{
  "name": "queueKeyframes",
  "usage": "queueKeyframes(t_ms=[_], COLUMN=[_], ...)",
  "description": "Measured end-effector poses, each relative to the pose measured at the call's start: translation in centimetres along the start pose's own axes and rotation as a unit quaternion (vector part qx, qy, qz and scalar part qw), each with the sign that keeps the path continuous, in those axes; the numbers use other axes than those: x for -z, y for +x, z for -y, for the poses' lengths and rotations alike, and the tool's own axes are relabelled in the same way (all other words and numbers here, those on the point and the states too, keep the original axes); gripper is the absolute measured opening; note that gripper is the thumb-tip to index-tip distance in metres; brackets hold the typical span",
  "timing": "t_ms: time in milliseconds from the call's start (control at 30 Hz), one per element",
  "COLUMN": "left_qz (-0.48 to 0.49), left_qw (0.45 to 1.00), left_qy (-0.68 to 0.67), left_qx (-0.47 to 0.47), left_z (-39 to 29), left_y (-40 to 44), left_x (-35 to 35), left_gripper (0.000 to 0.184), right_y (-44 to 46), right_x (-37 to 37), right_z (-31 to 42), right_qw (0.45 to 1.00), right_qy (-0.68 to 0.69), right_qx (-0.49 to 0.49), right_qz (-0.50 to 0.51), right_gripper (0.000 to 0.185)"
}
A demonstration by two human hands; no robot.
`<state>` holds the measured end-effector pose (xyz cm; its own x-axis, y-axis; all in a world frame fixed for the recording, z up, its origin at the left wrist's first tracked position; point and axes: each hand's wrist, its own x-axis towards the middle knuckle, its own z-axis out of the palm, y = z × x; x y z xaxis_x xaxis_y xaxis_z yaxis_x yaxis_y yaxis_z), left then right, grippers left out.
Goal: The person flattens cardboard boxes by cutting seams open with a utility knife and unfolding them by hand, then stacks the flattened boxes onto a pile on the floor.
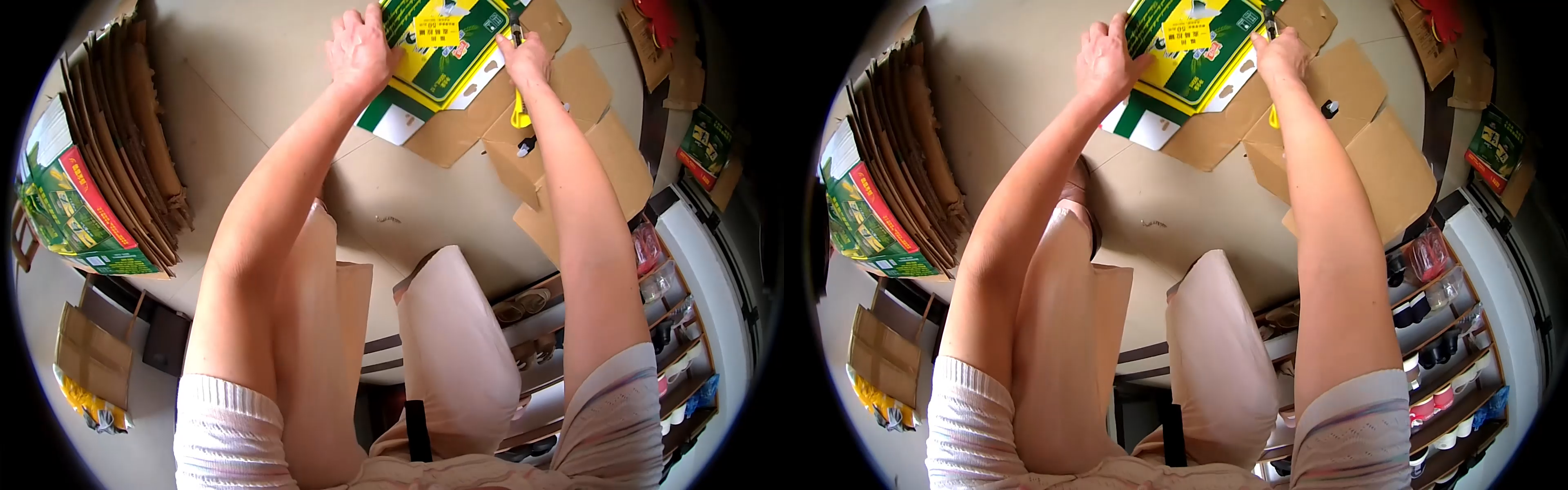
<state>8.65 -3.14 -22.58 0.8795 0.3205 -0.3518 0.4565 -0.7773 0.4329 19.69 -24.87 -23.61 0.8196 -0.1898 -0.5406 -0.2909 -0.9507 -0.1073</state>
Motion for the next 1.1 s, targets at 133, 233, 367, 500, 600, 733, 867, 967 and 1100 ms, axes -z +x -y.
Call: queueKeyframes(t_ms=[133,233,367,500,600,733,867,967,1100], left_qz=[0.086,0.300,0.306,0.248,0.234,0.120,0.043,-0.013,-0.117], left_qw=[0.972,0.871,0.844,0.881,0.894,0.945,0.951,0.953,0.932], left_qy=[-0.193,-0.358,-0.418,-0.390,-0.372,-0.304,-0.305,-0.302,-0.339], left_qx=[0.099,0.153,0.138,0.101,0.092,0.026,-0.024,0.017,0.053], left_z=[-0.6,-0.6,-2.4,-3.2,-5.4,-6.4,-6.7,-5.4,-1.3], left_y=[0.3,-1.6,-7.3,-13.0,-16.0,-20.3,-24.1,-26.8,-30.0], left_x=[0.4,2.2,6.0,9.2,15.3,21.8,34.6,44.9,55.1], left_gripper=[0.062,0.038,0.026,0.025,0.023,0.013,0.015,0.009,0.009], right_y=[-3.0,-13.3,-36.8,-51.0,-50.7,-51.2,-52.9,-54.4,-54.2], right_x=[0.6,5.1,13.6,17.5,16.3,16.9,19.9,24.4,30.3], right_z=[-0.7,-3.7,-9.7,-12.8,-12.9,-12.1,-9.3,-6.7,-2.4], right_qw=[0.985,0.948,0.973,0.970,0.976,0.964,0.932,0.919,0.915], right_qy=[0.166,0.288,0.129,0.017,0.001,-0.086,-0.157,-0.174,-0.193], right_qx=[-0.034,-0.034,0.153,0.211,0.190,0.167,0.223,0.232,0.256], right_qz=[0.028,0.133,0.115,0.118,0.110,0.187,0.239,0.266,0.246], right_gripper=[0.050,0.028,0.023,0.029,0.023,0.024,0.027,0.027,0.024])
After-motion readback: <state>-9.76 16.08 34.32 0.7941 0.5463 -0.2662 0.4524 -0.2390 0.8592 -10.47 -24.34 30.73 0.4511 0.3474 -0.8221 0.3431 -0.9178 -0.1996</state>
